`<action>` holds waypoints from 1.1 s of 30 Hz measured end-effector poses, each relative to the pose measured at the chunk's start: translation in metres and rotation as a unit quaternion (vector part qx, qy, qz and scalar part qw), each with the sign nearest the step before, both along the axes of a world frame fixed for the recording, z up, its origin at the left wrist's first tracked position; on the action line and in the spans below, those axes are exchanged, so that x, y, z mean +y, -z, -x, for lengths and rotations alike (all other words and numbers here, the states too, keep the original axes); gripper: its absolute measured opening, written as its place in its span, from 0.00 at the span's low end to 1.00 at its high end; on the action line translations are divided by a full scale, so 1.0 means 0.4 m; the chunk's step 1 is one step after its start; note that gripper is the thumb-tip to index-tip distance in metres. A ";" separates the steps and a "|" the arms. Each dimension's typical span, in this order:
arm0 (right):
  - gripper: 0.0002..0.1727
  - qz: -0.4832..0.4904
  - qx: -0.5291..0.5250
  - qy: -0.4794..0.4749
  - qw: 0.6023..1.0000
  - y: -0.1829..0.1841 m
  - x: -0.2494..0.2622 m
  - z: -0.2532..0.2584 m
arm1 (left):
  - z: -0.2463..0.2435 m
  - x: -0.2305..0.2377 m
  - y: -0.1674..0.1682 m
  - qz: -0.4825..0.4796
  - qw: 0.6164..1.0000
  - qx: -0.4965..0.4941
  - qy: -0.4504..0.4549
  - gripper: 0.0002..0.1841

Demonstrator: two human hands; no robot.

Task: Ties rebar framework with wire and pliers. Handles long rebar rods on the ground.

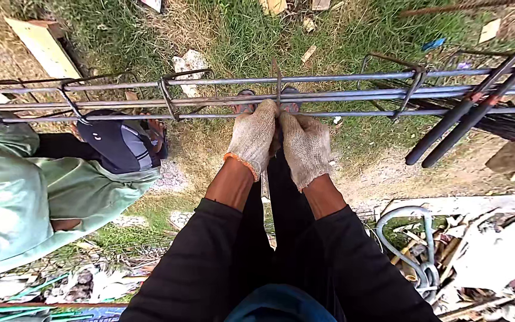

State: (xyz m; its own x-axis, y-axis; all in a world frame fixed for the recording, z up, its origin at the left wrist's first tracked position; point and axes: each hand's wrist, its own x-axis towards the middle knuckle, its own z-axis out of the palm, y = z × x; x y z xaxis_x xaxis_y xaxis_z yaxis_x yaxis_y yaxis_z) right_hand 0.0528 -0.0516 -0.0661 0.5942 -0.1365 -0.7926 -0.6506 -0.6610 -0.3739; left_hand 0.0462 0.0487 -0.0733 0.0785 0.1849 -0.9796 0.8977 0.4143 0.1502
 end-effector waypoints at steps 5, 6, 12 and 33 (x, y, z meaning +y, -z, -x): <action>0.22 0.017 0.014 0.055 0.998 -0.010 0.028 -0.002 | -0.021 0.016 -0.009 0.056 0.998 -0.001 -0.016 0.13; 0.21 0.014 0.024 0.081 0.996 -0.011 0.032 -0.002 | -0.024 0.015 -0.012 0.056 0.998 0.009 -0.015 0.13; 0.21 -0.014 0.085 0.166 0.982 -0.006 0.039 -0.019 | -0.034 -0.001 -0.007 0.023 0.999 0.049 -0.007 0.15; 0.10 0.035 -0.207 -0.177 0.962 -0.036 -0.014 0.072 | 0.052 -0.009 -0.055 -0.012 0.991 -0.122 -0.044 0.16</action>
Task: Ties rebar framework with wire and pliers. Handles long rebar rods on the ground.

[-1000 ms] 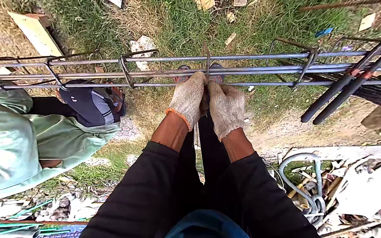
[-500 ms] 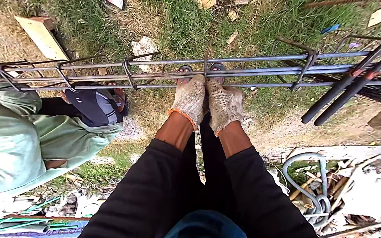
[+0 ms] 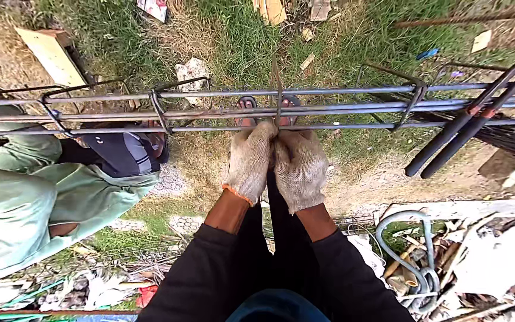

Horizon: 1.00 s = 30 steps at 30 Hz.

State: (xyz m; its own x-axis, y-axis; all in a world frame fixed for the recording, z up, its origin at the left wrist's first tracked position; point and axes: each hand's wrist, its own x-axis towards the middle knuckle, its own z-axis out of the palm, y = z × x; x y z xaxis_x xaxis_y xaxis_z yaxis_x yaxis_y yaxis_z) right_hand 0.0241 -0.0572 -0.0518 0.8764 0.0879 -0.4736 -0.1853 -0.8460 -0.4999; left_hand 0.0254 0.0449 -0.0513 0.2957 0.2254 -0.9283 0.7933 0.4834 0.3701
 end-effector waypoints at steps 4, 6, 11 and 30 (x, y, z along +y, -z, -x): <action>0.10 -0.021 0.002 -0.023 0.999 -0.048 -0.011 0.018 | 0.073 -0.029 0.001 -0.018 0.995 -0.084 -0.050 0.15; 0.10 -0.031 0.002 -0.024 0.999 -0.043 -0.015 0.020 | 0.096 -0.035 0.017 0.016 0.990 -0.111 -0.083 0.13; 0.09 -0.029 -0.022 -0.024 0.999 0.012 -0.014 0.010 | 0.117 -0.027 0.061 0.126 0.975 -0.144 -0.117 0.09; 0.11 -0.090 0.170 0.042 0.980 -0.049 -0.017 -0.019 | 0.165 -0.077 -0.079 -0.036 0.969 -0.090 0.226 0.09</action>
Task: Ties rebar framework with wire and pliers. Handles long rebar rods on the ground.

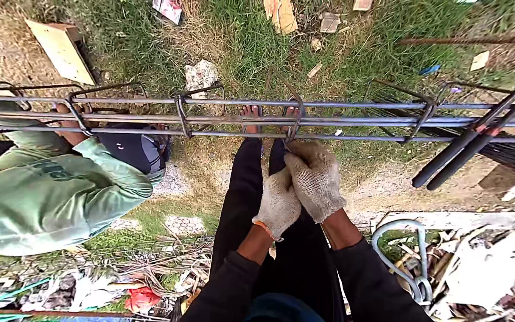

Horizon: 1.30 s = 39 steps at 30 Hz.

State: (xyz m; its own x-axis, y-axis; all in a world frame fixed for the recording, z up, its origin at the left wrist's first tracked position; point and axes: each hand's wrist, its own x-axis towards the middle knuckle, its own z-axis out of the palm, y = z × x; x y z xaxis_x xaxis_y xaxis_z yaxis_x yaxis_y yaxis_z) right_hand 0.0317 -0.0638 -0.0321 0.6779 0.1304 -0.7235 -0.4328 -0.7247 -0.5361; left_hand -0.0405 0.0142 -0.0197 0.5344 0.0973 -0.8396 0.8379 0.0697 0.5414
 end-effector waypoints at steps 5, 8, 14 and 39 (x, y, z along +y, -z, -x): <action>0.10 -0.047 0.038 0.019 0.998 0.040 -0.020 -0.019 | 0.009 0.056 0.031 0.052 0.999 0.015 -0.007 0.12; 0.12 -0.077 0.069 0.036 0.994 0.048 -0.034 -0.024 | -0.008 0.066 0.077 0.033 0.989 0.057 -0.133 0.17; 0.15 -0.042 -0.041 -0.076 0.995 0.048 -0.037 -0.033 | -0.067 0.078 0.111 0.061 0.983 0.037 -0.169 0.14; 0.09 -0.084 -0.109 0.152 0.979 0.139 0.045 0.118 | -0.089 0.053 0.067 -0.176 0.984 -0.026 -0.030 0.08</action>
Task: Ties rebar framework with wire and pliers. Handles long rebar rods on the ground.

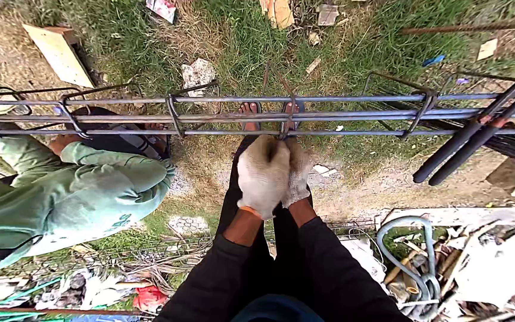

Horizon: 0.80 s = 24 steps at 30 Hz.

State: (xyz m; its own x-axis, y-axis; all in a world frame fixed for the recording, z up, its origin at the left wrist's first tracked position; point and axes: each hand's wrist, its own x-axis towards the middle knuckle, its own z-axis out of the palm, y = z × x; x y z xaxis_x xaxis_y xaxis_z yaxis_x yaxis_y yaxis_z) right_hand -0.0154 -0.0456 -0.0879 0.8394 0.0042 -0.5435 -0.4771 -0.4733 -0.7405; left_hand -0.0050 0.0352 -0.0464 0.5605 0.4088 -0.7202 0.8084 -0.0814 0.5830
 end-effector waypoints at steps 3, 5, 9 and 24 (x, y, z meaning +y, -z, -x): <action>0.12 -0.035 0.022 -0.019 0.999 -0.005 -0.016 -0.002 | -0.012 -0.013 -0.036 -0.155 0.971 0.030 0.181 0.11; 0.12 -0.022 0.020 -0.049 0.998 -0.006 -0.030 -0.009 | 0.002 0.010 -0.045 -0.150 0.965 0.005 0.213 0.13; 0.15 0.008 0.075 -0.087 0.993 -0.012 -0.060 0.004 | 0.045 0.057 -0.048 -0.090 0.991 0.014 0.094 0.18; 0.13 -0.091 0.196 -0.043 0.975 -0.045 -0.045 -0.004 | 0.025 0.098 0.107 0.162 0.984 -0.058 0.038 0.08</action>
State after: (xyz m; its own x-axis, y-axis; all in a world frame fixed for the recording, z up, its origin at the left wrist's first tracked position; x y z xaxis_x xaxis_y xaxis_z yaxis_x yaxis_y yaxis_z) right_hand -0.0139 -0.0634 -0.0701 0.5592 0.1921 -0.8065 -0.7053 -0.4010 -0.5846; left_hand -0.0150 0.0745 -0.0891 0.6669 0.1213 -0.7352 0.7336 0.0665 0.6764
